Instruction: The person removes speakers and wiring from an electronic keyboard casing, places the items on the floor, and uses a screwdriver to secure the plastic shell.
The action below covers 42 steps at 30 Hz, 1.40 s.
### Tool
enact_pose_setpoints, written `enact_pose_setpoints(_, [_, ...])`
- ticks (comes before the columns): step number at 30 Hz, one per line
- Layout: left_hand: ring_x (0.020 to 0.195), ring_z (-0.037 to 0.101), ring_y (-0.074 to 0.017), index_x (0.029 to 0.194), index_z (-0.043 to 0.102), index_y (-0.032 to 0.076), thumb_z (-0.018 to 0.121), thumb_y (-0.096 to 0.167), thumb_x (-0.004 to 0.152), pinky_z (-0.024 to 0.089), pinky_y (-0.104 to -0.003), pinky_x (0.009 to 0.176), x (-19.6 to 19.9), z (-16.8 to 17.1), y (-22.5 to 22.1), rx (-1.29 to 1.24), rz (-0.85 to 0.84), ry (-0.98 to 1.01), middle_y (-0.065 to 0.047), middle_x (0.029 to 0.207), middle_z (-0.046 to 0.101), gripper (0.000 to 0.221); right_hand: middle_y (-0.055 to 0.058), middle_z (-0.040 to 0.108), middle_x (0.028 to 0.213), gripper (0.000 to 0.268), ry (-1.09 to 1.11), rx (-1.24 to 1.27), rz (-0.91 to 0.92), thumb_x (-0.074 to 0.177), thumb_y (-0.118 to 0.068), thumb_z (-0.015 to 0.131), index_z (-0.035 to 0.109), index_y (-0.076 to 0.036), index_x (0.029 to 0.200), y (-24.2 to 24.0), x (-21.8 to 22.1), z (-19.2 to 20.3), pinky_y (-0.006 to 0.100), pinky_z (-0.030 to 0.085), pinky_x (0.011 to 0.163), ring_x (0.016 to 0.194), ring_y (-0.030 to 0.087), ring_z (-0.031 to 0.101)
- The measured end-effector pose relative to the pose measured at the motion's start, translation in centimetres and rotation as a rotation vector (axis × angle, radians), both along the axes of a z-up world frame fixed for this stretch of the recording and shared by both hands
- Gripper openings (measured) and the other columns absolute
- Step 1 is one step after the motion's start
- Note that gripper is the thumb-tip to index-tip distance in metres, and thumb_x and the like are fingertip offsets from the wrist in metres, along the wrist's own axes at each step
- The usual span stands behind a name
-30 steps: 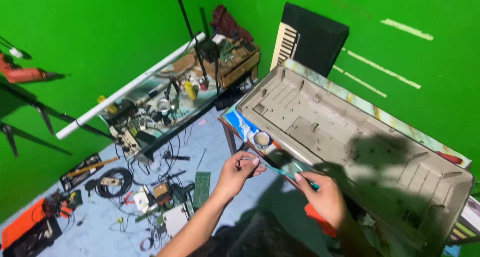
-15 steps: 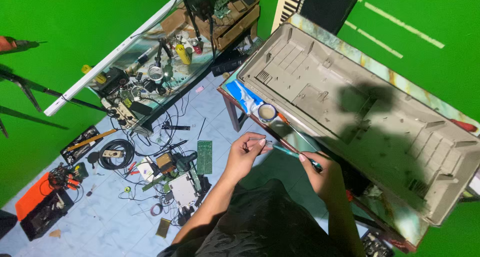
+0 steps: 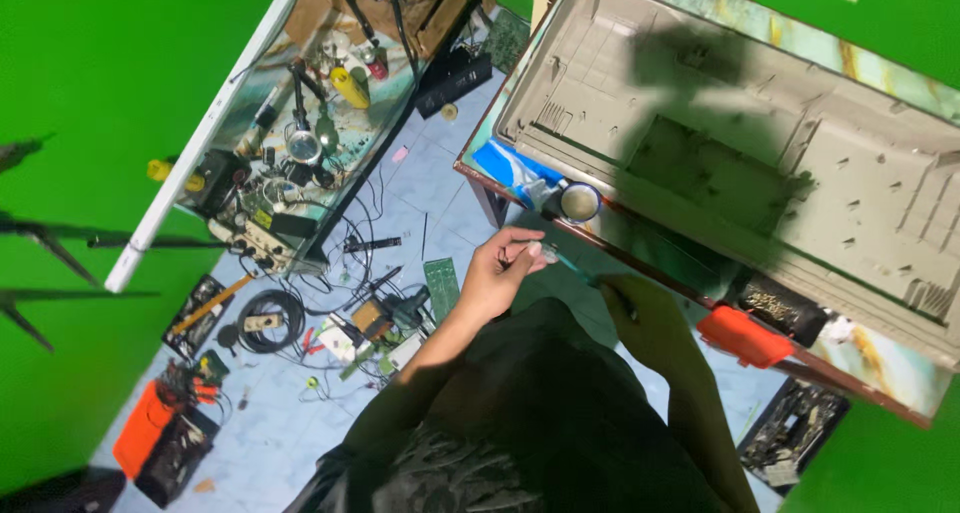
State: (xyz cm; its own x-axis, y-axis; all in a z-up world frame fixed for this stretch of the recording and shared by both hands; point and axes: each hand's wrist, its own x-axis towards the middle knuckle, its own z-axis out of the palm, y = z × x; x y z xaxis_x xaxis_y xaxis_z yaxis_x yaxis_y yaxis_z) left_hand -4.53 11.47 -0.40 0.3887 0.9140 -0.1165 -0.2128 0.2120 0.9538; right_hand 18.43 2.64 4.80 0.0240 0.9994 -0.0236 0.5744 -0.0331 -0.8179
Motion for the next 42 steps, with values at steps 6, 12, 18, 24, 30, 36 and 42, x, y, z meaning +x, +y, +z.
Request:
enact_pose_setpoints(6, [0.092,0.069,-0.0095,0.125,0.062,-0.002,0.061,0.009,0.105,0.059,-0.027,0.089,-1.6,-0.2,4.0,-0.001,-0.122,0.031,-0.007,0.097,0.073,0.023,0.016,0.074,0.089,0.028,0.099,-0.139,-0.136,0.098,-0.018,0.060,0.071,-0.005,0.120,1.4,-3.3,-0.7,0.036,0.055,0.071,0.078,0.024,0.072])
enact_pose_setpoints(12, [0.093,0.067,-0.0095,0.115,0.068,-0.003,0.068,0.012,0.102,0.053,-0.025,0.085,-0.6,0.2,7.8,0.155,-0.194,0.263,-0.008,0.099,0.077,0.020,0.015,0.074,0.094,0.030,0.130,-0.059,-0.237,0.096,-0.015,0.061,0.070,-0.003,0.123,2.9,-3.5,-1.1,0.033,0.053,0.070,0.078,0.021,0.069])
enact_pose_setpoints(18, [0.108,0.070,-0.0179,0.126,0.068,0.000,0.066,0.019,0.101,0.052,-0.030,0.097,2.3,-1.8,11.7,0.271,-0.146,0.341,-0.012,0.115,0.077,0.031,0.017,0.074,0.090,0.033,0.063,-0.216,-0.314,0.096,-0.018,0.063,0.071,-0.005,0.125,5.9,-0.2,-3.0,0.036,0.052,0.068,0.072,0.026,0.066])
enact_pose_setpoints(24, [0.146,0.031,-0.0432,0.153,0.042,0.004,0.066,0.039,0.098,0.032,-0.057,0.113,3.8,-9.6,17.4,0.553,-0.089,1.033,-0.026,0.156,0.037,0.069,0.021,0.073,0.100,0.035,-0.016,0.124,-0.072,0.093,-0.015,0.062,0.070,-0.002,0.125,11.9,5.6,-7.4,0.040,0.054,0.075,0.085,0.030,0.069])
enact_pose_setpoints(30, [0.159,0.007,-0.0400,0.163,0.016,0.001,0.051,0.062,0.100,0.008,-0.063,0.124,4.7,-15.9,19.9,0.499,-0.002,1.258,-0.019,0.172,0.014,0.095,0.023,0.072,0.100,0.038,-0.300,-0.127,-0.014,0.102,-0.015,0.056,0.070,-0.017,0.137,22.6,7.7,-12.7,0.042,0.057,0.069,0.073,0.034,0.071])
enact_pose_setpoints(36, [0.160,0.008,-0.0328,0.163,0.020,0.010,0.047,0.069,0.096,0.004,-0.060,0.125,4.7,-13.1,20.5,0.332,-0.160,1.399,-0.010,0.172,0.019,0.093,0.017,0.072,0.115,0.053,-0.594,0.221,0.198,0.077,-0.014,0.070,0.071,-0.015,0.130,29.1,7.4,-17.4,0.038,0.058,0.070,0.079,0.025,0.072])
enact_pose_setpoints(42, [0.159,0.006,-0.0321,0.164,0.018,0.010,0.041,0.073,0.096,0.003,-0.058,0.125,4.6,-11.6,21.0,0.327,-0.221,1.426,-0.011,0.171,0.016,0.095,0.017,0.072,0.112,0.044,-0.561,0.084,0.110,0.096,-0.005,0.062,0.066,-0.004,0.140,31.6,10.1,-18.8,0.029,0.056,0.061,0.071,0.016,0.065])
